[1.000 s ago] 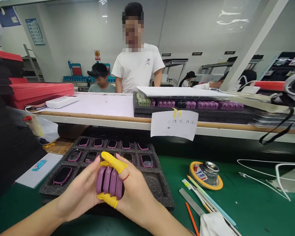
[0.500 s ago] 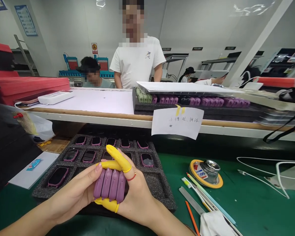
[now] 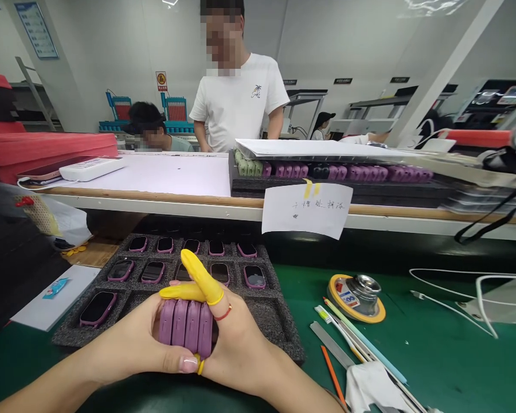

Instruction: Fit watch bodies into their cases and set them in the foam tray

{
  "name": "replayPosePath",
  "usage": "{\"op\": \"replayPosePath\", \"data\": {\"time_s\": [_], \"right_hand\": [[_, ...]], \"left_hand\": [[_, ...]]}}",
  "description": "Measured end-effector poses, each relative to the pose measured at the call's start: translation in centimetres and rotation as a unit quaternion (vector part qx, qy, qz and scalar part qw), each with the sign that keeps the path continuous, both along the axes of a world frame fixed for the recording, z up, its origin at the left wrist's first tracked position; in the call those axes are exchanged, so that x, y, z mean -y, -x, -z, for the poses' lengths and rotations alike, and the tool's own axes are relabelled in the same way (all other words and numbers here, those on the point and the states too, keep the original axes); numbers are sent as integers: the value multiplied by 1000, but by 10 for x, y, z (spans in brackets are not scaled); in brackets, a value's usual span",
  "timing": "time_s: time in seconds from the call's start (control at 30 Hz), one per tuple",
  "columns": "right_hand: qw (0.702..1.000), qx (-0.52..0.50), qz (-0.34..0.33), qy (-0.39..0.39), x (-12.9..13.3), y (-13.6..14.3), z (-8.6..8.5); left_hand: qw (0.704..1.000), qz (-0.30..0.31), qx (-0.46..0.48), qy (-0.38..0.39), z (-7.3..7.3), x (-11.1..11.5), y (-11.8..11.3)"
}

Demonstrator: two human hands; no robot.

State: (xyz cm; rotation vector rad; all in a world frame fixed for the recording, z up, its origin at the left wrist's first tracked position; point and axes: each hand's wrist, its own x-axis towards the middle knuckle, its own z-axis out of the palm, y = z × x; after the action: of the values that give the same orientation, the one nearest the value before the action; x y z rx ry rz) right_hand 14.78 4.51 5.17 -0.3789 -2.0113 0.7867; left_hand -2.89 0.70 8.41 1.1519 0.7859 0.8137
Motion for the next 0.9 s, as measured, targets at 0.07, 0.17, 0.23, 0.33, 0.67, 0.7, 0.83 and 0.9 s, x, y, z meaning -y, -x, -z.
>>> {"op": "replayPosePath", "data": {"time_s": [0.07, 0.17, 0.23, 0.33, 0.67, 0.7, 0.83, 0.9], "right_hand": [[998, 20, 18, -49, 2, 0, -2], [990, 56, 30, -125, 7, 1, -6], [982, 84, 40, -167, 11, 0, -8], [979, 105, 38, -172, 16, -6, -13], [921, -1, -132, 367, 7, -10, -10], [918, -16, -144, 369, 9, -5, -11], [938, -66, -95, 328, 23, 7, -13], [953, -63, -45, 292, 26, 7, -14]], "left_hand": [[1000, 11, -8, -23, 0, -1, 0], [999, 1, 1, -48, 3, 0, -5], [998, -42, 8, -40, 5, 2, -9], [991, -112, -36, -61, 2, 9, -11], [886, -147, -165, -408, 4, 14, -7], [873, -138, -151, -443, 5, 12, -7], [846, -77, -150, -505, 9, 10, -4], [846, -66, -190, -493, 11, 13, -1]]}}
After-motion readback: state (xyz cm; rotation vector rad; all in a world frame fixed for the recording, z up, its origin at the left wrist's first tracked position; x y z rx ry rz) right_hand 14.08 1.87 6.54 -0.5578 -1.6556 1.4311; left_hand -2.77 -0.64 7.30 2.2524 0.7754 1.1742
